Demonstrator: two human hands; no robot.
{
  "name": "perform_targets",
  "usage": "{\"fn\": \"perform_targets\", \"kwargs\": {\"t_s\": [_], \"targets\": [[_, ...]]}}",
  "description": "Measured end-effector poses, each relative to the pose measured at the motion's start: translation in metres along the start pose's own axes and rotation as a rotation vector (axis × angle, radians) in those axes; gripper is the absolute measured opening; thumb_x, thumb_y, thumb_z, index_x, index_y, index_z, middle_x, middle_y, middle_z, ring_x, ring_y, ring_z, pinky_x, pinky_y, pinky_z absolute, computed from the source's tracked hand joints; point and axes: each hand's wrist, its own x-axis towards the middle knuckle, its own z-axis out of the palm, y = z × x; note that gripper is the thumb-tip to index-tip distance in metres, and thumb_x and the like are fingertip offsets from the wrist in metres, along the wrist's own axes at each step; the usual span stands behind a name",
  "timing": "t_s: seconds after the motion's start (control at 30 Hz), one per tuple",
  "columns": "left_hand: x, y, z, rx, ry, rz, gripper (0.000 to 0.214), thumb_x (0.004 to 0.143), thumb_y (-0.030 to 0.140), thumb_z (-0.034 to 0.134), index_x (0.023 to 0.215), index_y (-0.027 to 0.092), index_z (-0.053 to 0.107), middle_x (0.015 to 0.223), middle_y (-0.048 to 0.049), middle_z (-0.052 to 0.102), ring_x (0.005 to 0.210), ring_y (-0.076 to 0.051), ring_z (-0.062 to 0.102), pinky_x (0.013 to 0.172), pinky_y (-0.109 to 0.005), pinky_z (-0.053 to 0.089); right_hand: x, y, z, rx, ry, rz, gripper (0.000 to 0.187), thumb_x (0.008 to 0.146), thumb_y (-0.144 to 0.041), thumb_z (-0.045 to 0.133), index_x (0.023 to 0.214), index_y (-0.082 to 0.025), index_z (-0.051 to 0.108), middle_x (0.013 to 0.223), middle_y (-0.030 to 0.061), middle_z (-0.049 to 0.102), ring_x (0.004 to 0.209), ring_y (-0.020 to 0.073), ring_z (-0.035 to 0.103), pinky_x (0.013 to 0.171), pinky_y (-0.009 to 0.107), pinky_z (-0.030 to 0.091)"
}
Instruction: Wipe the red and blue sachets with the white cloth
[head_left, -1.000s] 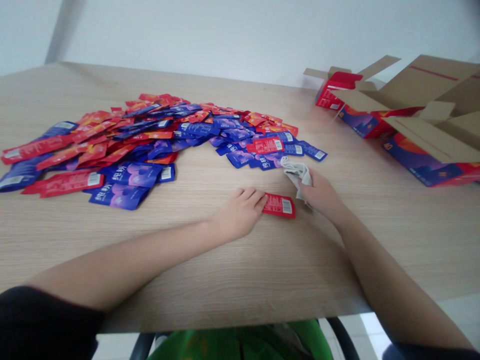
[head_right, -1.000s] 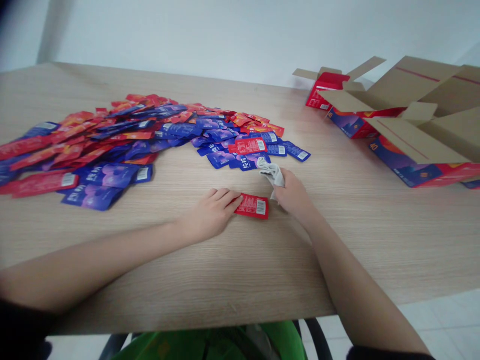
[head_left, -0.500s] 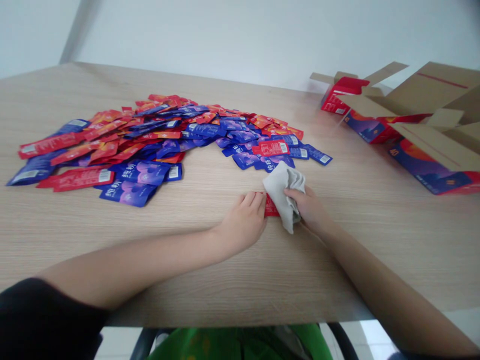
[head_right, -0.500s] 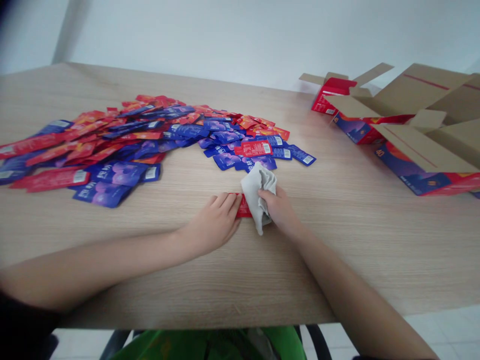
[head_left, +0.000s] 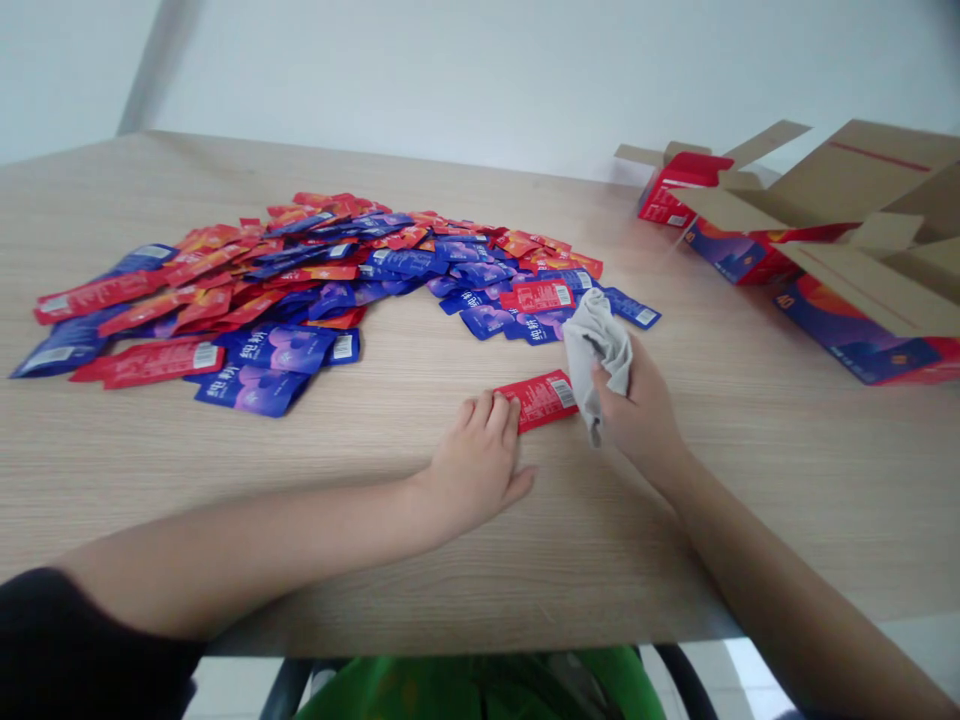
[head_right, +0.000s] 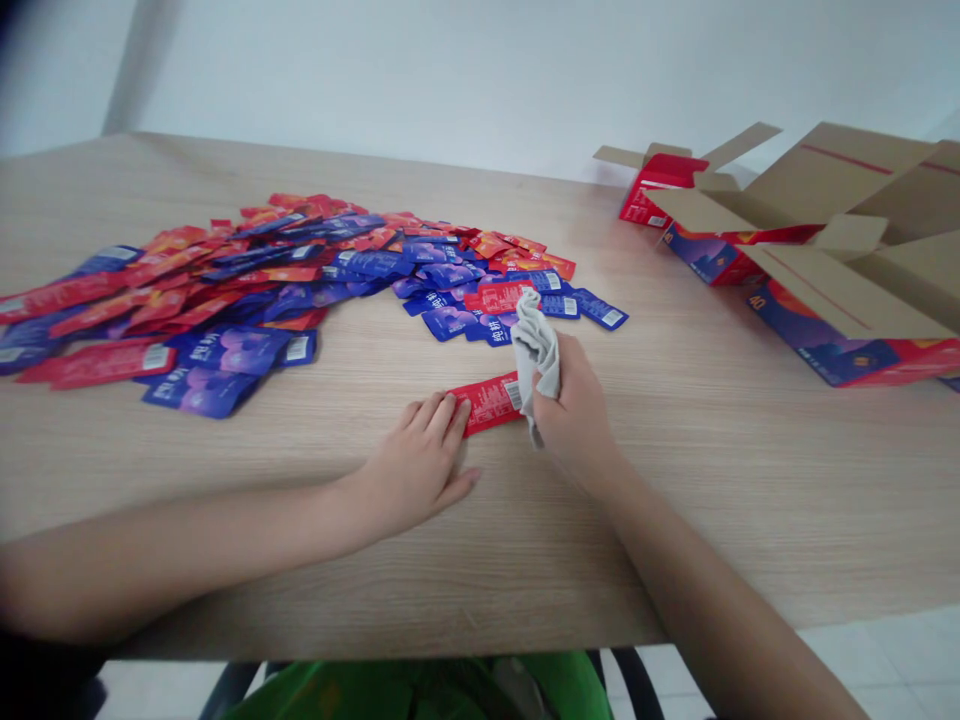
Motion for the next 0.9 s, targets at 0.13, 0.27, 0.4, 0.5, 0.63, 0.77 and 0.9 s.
{"fn": "perform_targets", "kwargs": {"t_s": [0.13,0.27,0.4,0.5,0.63,0.77,0.9], "targets": [[-0.001,0.001,-0.001,-0.021,0.023,0.012,0.060,0.090,0.051,0.046,0.124,0.002,0.058,0.125,-0.0226,0.057,0.118,-0.036,0.048,0.096,-0.047,0.040,-0.022,-0.013,0.017,-0.385,-0.321,-0.134,0.056,0.082,-0.016,0.047,0.137,-0.023,0.051,0.144,0.0154,0.043,0.126,0.0329,0.045,0.102,0.049,0.039],[-0.002,0.002,-0.005,-0.006,0.009,0.016,0.055,0.091,0.047,0.047,0.118,0.002,0.062,0.120,-0.0228,0.058,0.114,-0.036,0.051,0.094,-0.047,0.041,-0.037,-0.020,0.037,-0.629,-0.406,-0.166,0.059,0.086,-0.025,0.050,0.144,-0.028,0.044,0.154,0.0119,0.034,0.130,0.0384,0.037,0.101,0.054,0.036],[-0.001,0.002,-0.010,0.050,-0.023,0.038,0.044,0.093,0.037,0.046,0.114,0.002,0.063,0.112,-0.0222,0.063,0.109,-0.035,0.056,0.092,-0.046,0.044,-0.037,-0.017,0.037,-0.665,-0.422,-0.183,0.061,0.088,-0.030,0.048,0.148,-0.023,0.038,0.157,0.0111,0.030,0.134,0.0367,0.033,0.104,0.051,0.035],[0.001,0.000,-0.013,0.089,-0.040,0.052,0.037,0.094,0.027,0.044,0.112,0.002,0.064,0.106,-0.0220,0.065,0.103,-0.034,0.061,0.085,-0.044,0.047,-0.032,-0.007,0.030,-0.715,-0.394,-0.124,0.061,0.089,-0.030,0.047,0.148,-0.023,0.038,0.156,0.0136,0.032,0.132,0.0384,0.037,0.104,0.054,0.035],[0.002,-0.001,-0.008,0.090,-0.028,0.035,0.034,0.094,0.024,0.046,0.111,0.002,0.065,0.110,-0.0228,0.067,0.105,-0.033,0.064,0.084,-0.042,0.049,-0.028,0.003,0.028,-0.740,-0.332,-0.034,0.060,0.089,-0.030,0.047,0.148,-0.019,0.038,0.153,0.0191,0.034,0.131,0.0411,0.039,0.103,0.055,0.036],[-0.003,0.005,0.003,0.157,-0.013,0.017,0.039,0.093,0.018,0.048,0.124,-0.002,0.060,0.134,-0.0303,0.054,0.124,-0.038,0.054,0.094,-0.044,0.047,-0.035,-0.011,0.037,-0.663,-0.358,-0.142,0.060,0.088,-0.029,0.050,0.146,-0.019,0.041,0.154,0.0197,0.030,0.135,0.0420,0.033,0.105,0.055,0.034],[-0.008,0.009,0.007,0.164,-0.029,-0.043,0.039,0.095,0.021,0.047,0.126,0.001,0.061,0.138,-0.0297,0.051,0.129,-0.039,0.050,0.093,-0.043,0.049,-0.038,-0.022,0.041,-0.604,-0.405,-0.231,0.058,0.089,-0.029,0.050,0.146,-0.024,0.041,0.156,0.0144,0.031,0.137,0.0421,0.028,0.106,0.057,0.032]]}}
